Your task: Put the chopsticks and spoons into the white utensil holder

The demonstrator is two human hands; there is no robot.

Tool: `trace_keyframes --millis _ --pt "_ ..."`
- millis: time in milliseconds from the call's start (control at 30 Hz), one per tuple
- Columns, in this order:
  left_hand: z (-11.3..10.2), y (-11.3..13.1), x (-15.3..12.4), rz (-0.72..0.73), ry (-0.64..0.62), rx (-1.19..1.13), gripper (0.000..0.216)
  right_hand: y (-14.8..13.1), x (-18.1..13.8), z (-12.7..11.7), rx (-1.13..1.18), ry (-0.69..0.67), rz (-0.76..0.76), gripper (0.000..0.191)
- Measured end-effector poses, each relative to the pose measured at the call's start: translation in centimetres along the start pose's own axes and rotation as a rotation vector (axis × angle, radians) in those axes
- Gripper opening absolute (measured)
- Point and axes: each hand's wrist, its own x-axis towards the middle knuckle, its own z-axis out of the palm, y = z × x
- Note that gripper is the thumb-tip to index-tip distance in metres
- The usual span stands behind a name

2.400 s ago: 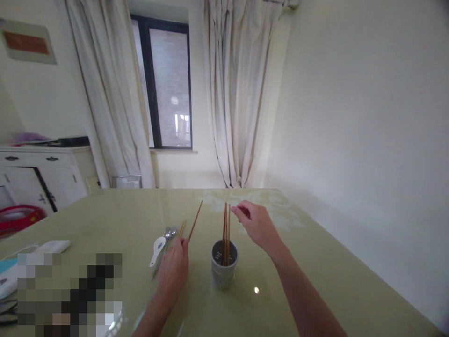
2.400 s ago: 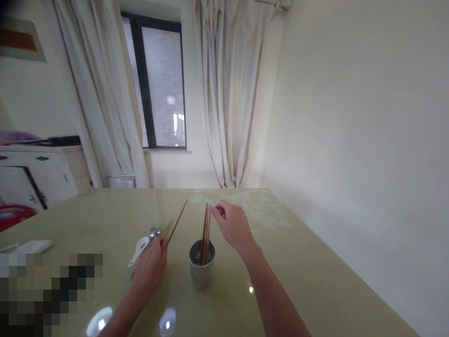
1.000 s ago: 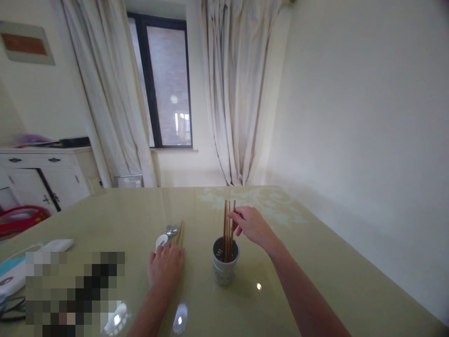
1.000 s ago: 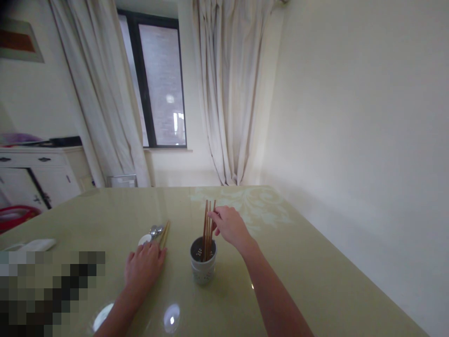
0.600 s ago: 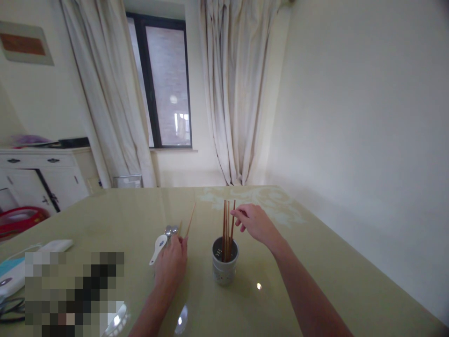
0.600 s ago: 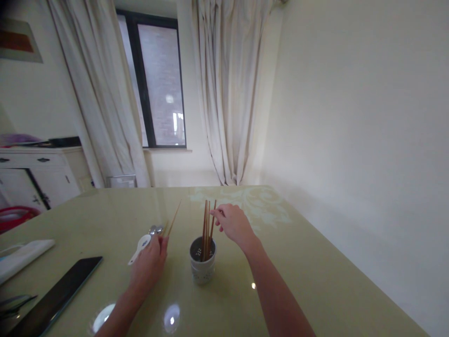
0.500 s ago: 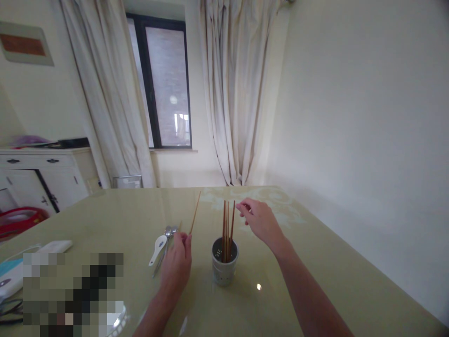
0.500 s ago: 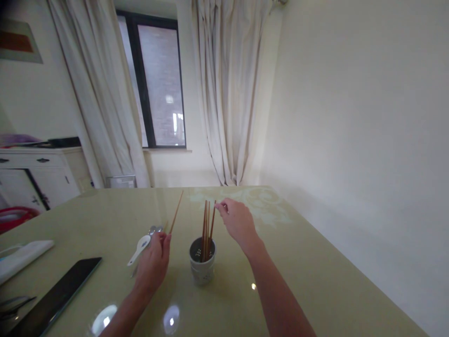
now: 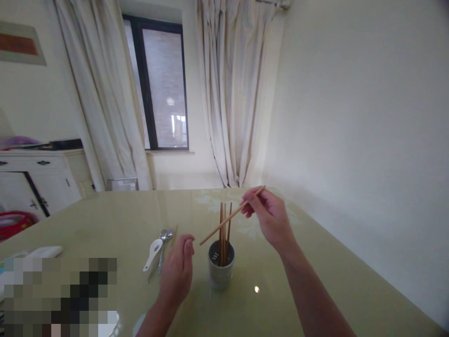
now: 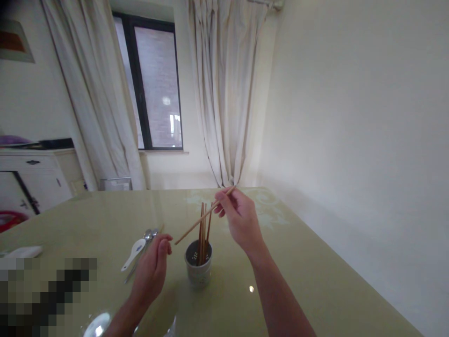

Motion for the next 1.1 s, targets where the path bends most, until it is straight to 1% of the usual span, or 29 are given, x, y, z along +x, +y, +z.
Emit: trace_keyframes --millis 33,100,133,200,267,367,433,500,700,800,867,933,1033,1067,1100 --pt "-0.3 -0.6 0.5 -0.042 -0.018 0.136 0.04 -0.1 0.3 -0.8 -0.037 0.054 -0.014 0.043" --pt "-0.7 -1.8 1.0 -0.092 -0.051 0.432 0.034 0.0 0.7 -2.1 -0.138 0.076 0.002 0.045" --pt "-0.8 -2.3 1.1 -0.104 -0.07 0.558 0.033 0.2 0.8 -2.5 -0.193 0.06 0.02 0.046" --pt "-0.9 -3.1 0.8 -0.131 -0.119 0.735 0.036 1.0 1.0 -2.5 -0.301 -0.009 0.065 0.044" --pt "-0.9 -3.7 0.4 -0.156 -0.17 0.822 0.036 2.0 1.0 -1.8 -0.397 -0.095 0.111 0.039" --pt "-0.8 -4.2 0.1 -0.163 -0.23 0.864 0.037 3.6 1.0 -0.4 -0.5 -0.224 0.193 0.027" --pt "-0.9 -4.4 0.3 -0.154 -0.252 0.875 0.039 4.4 0.9 0.3 -0.542 -0.285 0.248 0.02" --pt "-0.9 -4.4 0.4 -0.15 -0.258 0.879 0.042 5.1 0.8 0.7 -0.562 -0.322 0.287 0.017" --pt "-1.1 -3.8 0.4 -0.14 -0.228 0.854 0.04 6.0 0.8 0.8 -0.575 -0.349 0.333 0.018" --pt "-0.9 -3.8 0.6 -0.151 -0.182 0.765 0.037 6.2 0.9 0.9 -0.589 -0.337 0.346 0.018" --pt "-0.5 -3.7 0.8 -0.157 -0.118 0.624 0.035 6.3 0.8 1.1 -0.597 -0.346 0.358 0.019" --pt "0.0 -3.4 1.1 -0.155 -0.033 0.427 0.035 6.3 0.8 1.2 -0.599 -0.363 0.373 0.021" --pt "0.7 -2.1 1.2 -0.125 0.096 0.151 0.034 6.0 0.9 0.9 -0.619 -0.394 0.393 0.024" --pt "0.9 -1.5 1.1 -0.108 0.133 0.082 0.033 5.7 1.0 0.7 -0.657 -0.38 0.382 0.025" --pt "1.0 -0.9 0.9 -0.084 0.161 0.02 0.033 5.3 1.0 0.4 -0.71 -0.335 0.354 0.024"
